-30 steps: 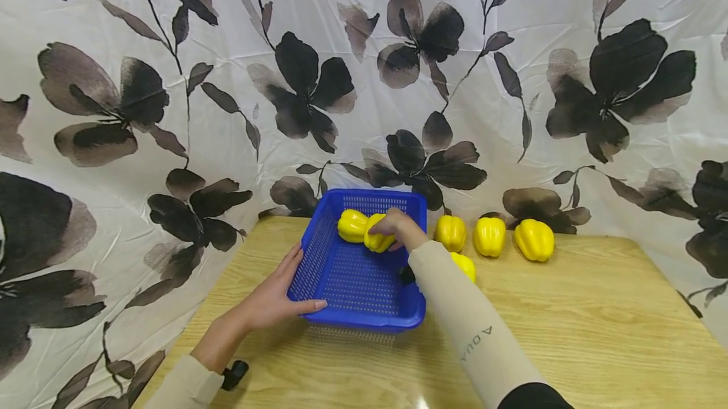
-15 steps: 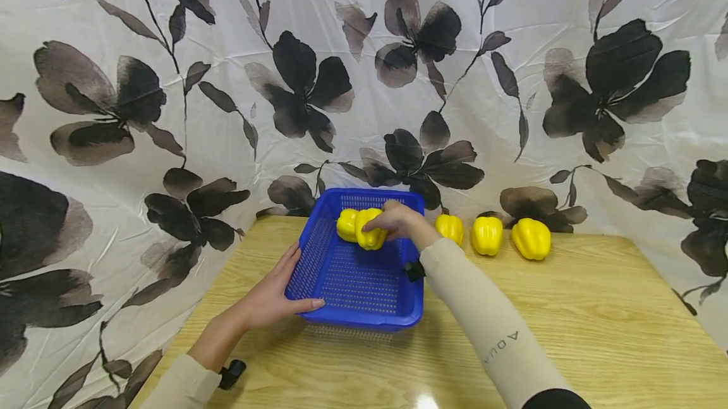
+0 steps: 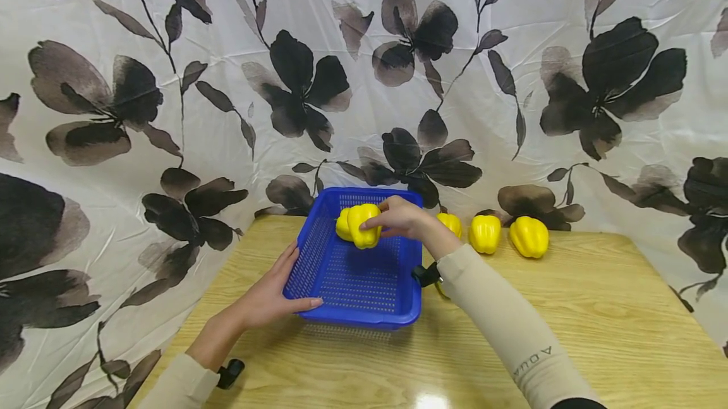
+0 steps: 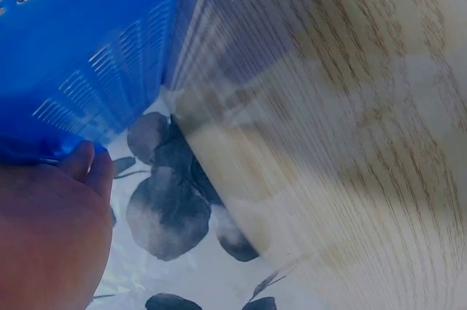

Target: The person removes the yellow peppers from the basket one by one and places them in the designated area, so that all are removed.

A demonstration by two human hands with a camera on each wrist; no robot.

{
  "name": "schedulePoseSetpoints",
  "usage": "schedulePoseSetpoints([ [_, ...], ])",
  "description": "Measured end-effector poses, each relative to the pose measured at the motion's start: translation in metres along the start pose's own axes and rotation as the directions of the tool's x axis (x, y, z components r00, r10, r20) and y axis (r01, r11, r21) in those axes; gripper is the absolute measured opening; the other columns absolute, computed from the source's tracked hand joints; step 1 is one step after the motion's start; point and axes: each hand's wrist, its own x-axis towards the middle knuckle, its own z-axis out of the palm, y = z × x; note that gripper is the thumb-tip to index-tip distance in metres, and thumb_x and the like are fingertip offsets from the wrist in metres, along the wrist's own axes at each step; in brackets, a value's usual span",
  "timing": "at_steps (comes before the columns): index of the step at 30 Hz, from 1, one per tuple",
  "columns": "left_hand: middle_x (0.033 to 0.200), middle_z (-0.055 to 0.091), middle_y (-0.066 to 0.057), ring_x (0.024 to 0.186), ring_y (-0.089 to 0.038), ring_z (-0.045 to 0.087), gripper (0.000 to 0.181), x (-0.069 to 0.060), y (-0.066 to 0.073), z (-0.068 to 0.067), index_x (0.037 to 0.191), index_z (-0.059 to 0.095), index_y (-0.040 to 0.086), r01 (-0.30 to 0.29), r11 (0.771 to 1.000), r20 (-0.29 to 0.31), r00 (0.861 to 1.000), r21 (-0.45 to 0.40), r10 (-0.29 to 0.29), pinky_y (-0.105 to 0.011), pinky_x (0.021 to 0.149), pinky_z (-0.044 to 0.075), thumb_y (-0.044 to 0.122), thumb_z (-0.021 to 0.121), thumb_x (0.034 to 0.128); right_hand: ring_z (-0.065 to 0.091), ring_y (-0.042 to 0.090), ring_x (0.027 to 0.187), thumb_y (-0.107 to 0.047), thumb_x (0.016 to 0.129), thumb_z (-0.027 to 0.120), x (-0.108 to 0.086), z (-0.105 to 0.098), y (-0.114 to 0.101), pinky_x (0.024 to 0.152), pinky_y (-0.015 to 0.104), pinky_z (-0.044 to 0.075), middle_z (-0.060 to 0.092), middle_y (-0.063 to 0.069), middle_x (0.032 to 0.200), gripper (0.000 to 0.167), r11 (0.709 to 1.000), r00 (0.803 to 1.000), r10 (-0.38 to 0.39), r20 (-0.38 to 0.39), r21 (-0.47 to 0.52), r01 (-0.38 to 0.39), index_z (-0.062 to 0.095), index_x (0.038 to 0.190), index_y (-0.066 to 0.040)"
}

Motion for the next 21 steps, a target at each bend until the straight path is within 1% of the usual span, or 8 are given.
schedulePoseSetpoints([
  [3,0.173,-0.002,-0.007,0.155,-0.041,0.013,0.127,0.002,0.0,0.0,0.165,0.004,0.008,-0.003,1.0,-0.003,1.0,0.003,0.003,-0.068,0.117,0.023,0.066,0.078,0.0794,0.058,0.033,0.126,-0.012,0.088,0.081,-0.01,-0.002,0.002,0.109,0.051,0.045,0.05,0.021,0.144,0.073,0.999,0.999,-0.038,0.017,0.011,0.037,0.043,0.147,0.01],
  [6,0.173,-0.002,-0.008,0.155,-0.042,0.014,0.127,0.002,0.0,0.001,0.165,0.004,0.008,-0.005,1.0,-0.006,1.0,0.004,0.005,-0.068,0.116,0.024,0.065,0.078,0.0794,0.061,0.031,0.121,-0.012,0.088,0.082,-0.02,-0.005,0.005,0.109,0.051,0.045,0.053,0.02,0.139,0.069,0.998,0.997,-0.066,0.032,0.007,0.066,0.046,0.144,0.009],
  [10,0.172,-0.001,-0.01,0.154,-0.044,0.014,0.127,0.0,0.0,0.0,0.165,0.004,0.007,-0.013,1.0,-0.013,1.0,-0.004,0.013,-0.069,0.116,0.024,0.065,0.078,0.0798,0.064,0.028,0.115,-0.014,0.088,0.082,-0.032,-0.008,0.011,0.106,0.047,0.049,0.059,0.018,0.132,0.063,0.996,0.995,-0.091,0.04,-0.007,0.091,0.052,0.14,0.007],
  [14,0.172,-0.001,-0.012,0.153,-0.046,0.015,0.126,-0.001,0.001,-0.001,0.165,0.004,0.006,-0.017,1.0,-0.016,1.0,-0.009,0.017,-0.07,0.115,0.024,0.064,0.078,0.0803,0.065,0.027,0.112,-0.015,0.089,0.081,-0.041,-0.015,0.017,0.105,0.044,0.05,0.062,0.017,0.128,0.059,0.993,0.993,-0.111,0.04,-0.026,0.112,0.055,0.138,0.006],
  [16,0.172,-0.001,-0.012,0.153,-0.046,0.015,0.126,-0.001,0.002,-0.001,0.165,0.004,0.006,-0.016,1.0,-0.016,1.0,-0.01,0.015,-0.07,0.115,0.024,0.064,0.078,0.0803,0.064,0.027,0.114,-0.015,0.089,0.081,-0.047,-0.019,0.018,0.106,0.044,0.05,0.061,0.017,0.131,0.062,0.993,0.993,-0.116,0.04,-0.032,0.117,0.053,0.14,0.006],
  [21,0.172,-0.001,-0.011,0.154,-0.045,0.014,0.127,0.0,0.001,0.0,0.165,0.004,0.006,-0.016,1.0,-0.015,1.0,-0.007,0.015,-0.07,0.115,0.023,0.064,0.078,0.0797,0.061,0.028,0.12,-0.017,0.087,0.083,-0.061,-0.03,0.022,0.106,0.043,0.049,0.051,0.02,0.143,0.079,0.994,0.995,-0.1,-0.006,-0.054,0.099,0.042,0.15,0.006],
])
